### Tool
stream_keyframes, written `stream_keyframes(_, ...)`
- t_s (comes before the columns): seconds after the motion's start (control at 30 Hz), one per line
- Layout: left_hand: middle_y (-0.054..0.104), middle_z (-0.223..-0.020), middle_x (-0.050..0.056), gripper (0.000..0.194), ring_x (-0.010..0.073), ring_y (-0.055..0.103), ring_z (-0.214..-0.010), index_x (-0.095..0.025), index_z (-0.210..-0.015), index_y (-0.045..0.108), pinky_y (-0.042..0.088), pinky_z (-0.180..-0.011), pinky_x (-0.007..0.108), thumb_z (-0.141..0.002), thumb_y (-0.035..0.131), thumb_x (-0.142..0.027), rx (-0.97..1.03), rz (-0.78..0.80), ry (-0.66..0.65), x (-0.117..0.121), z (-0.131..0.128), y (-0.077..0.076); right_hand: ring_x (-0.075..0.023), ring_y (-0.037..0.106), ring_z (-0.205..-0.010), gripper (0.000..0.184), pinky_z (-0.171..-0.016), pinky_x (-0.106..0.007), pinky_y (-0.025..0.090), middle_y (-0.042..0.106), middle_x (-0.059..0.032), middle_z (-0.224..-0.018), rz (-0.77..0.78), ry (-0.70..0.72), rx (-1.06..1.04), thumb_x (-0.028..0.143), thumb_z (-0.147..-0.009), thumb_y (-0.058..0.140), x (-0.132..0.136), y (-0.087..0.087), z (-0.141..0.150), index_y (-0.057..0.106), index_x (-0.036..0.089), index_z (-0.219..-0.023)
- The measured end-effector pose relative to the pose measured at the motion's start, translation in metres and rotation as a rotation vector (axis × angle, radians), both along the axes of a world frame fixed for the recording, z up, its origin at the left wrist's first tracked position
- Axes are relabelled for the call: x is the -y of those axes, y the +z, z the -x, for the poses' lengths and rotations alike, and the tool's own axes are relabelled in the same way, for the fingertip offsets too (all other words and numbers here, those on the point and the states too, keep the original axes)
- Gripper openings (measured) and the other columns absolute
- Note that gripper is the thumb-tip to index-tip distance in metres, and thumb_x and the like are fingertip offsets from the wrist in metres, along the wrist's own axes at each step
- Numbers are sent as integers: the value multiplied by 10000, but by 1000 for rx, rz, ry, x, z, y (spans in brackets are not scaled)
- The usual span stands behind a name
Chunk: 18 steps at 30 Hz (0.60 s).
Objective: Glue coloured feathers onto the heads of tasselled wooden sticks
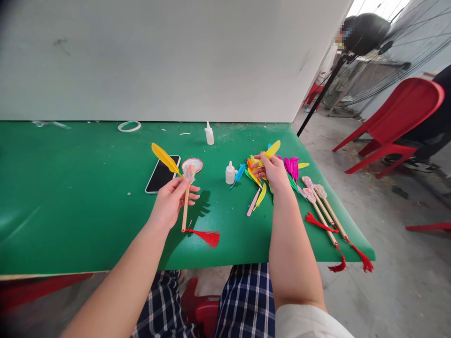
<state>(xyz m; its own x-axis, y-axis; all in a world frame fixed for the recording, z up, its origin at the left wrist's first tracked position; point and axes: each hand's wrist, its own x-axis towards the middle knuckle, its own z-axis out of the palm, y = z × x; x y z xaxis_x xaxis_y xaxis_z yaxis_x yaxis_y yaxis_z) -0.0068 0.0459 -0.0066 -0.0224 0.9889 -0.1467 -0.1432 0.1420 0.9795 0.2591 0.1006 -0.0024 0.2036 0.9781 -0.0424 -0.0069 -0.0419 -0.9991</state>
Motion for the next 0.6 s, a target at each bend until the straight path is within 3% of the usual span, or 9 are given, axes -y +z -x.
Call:
stream_keyframes(0.07,663,-720,36,307,118,629,-572,-152,-911,575,487,-470,185,-741,603,-407,11,-12,-6,0,-2,-1,-56,538,-503,341,-424,-165,431,600,-13,-702,-106,31,-100,466,-741,570,6,9,7,635,158,-872)
stream_keyframes(0.2,649,-710,32,339,85,569,-507,-161,-1017,582,447,-436,175,-753,596,-373,39,-56,-45,1,-5,-1,-45,397,-388,358,-340,-176,337,448,44,-490,-172,139,-160,493,-740,569,23,20,34,677,179,-872)
stream_keyframes(0.33,618,-697,25,347,27,373,-392,-167,-1066,592,295,-348,161,-776,572,-356,58,-105,-90,4,-7,2,-93,549,-554,286,-436,-210,448,610,-11,-664,-134,329,-166,410,-684,658,35,17,66,690,196,-870)
stream_keyframes(0.4,626,-744,39,358,30,360,-420,-180,-1107,582,275,-361,165,-789,556,-342,91,-117,-110,5,-8,3,-119,594,-633,265,-486,-227,485,651,-27,-729,-113,392,-164,369,-655,690,37,15,77,695,206,-863)
stream_keyframes(0.5,639,-870,64,375,42,384,-494,-202,-1159,557,309,-415,169,-795,548,-292,155,-125,-165,6,-9,5,-122,608,-623,240,-494,-227,494,666,-26,-718,-96,403,-154,352,-652,693,37,12,84,698,202,-839)
stream_keyframes(0.6,631,-950,78,409,53,394,-535,-206,-1199,528,327,-447,177,-793,539,-256,167,-124,-205,7,-9,6,-113,599,-587,232,-480,-221,485,660,-21,-671,-133,326,-106,369,-672,670,35,11,85,694,181,-805)
